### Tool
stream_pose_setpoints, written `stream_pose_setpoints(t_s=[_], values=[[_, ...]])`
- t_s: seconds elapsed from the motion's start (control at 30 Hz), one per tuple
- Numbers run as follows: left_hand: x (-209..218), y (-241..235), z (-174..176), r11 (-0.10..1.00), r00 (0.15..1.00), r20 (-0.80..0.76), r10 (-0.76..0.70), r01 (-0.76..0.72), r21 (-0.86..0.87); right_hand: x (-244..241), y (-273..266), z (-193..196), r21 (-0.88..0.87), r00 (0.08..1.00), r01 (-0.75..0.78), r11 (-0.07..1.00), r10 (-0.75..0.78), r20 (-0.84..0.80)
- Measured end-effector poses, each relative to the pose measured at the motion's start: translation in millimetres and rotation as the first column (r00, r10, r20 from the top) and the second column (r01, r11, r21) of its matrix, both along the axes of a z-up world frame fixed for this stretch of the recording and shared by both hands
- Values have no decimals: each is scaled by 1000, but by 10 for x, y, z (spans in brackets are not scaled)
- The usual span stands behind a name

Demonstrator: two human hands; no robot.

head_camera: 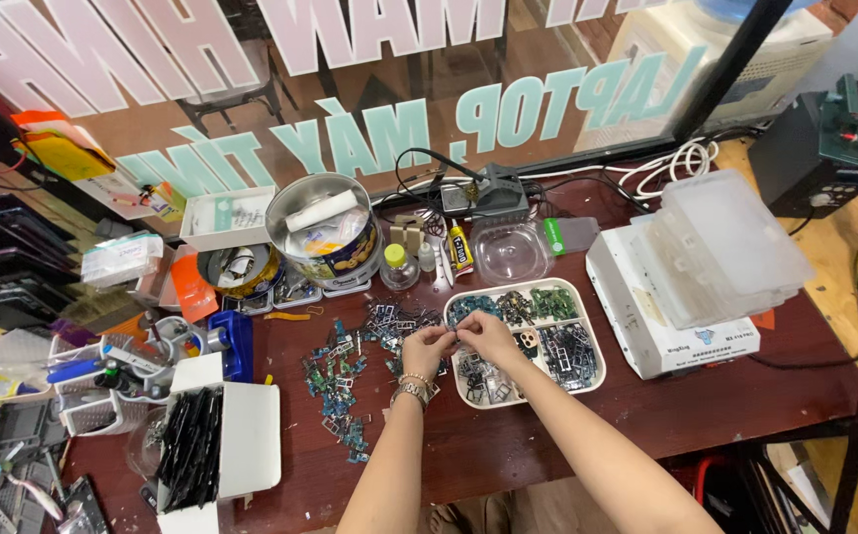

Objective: The person sorts small electronic components from a pile on a workbench into a compartmentalized tray. They pick up individual pieces, separate them, and place them into different sections of the tray. The workbench is cluttered with tools, containers, and other electronic parts.

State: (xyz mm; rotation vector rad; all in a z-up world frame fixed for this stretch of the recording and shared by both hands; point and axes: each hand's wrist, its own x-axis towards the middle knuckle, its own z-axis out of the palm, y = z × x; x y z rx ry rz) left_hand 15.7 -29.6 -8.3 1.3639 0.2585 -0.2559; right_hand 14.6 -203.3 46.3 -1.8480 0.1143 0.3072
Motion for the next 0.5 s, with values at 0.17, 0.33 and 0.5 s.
stream_pose_setpoints(t_s=[0.17, 0.33, 0.5], values=[[74, -191, -14, 994, 995, -78, -62, 54, -96, -173, -261, 393, -12, 968, 118, 993, -112, 223], [122, -363, 34, 967, 959, -225, -172, 121, -224, -353, -416, 800, -141, 969, 63, 988, -27, 246], [172, -547, 60, 937, 940, -232, -250, 175, -302, -419, -593, 860, -235, 917, 20, 972, 76, 391]])
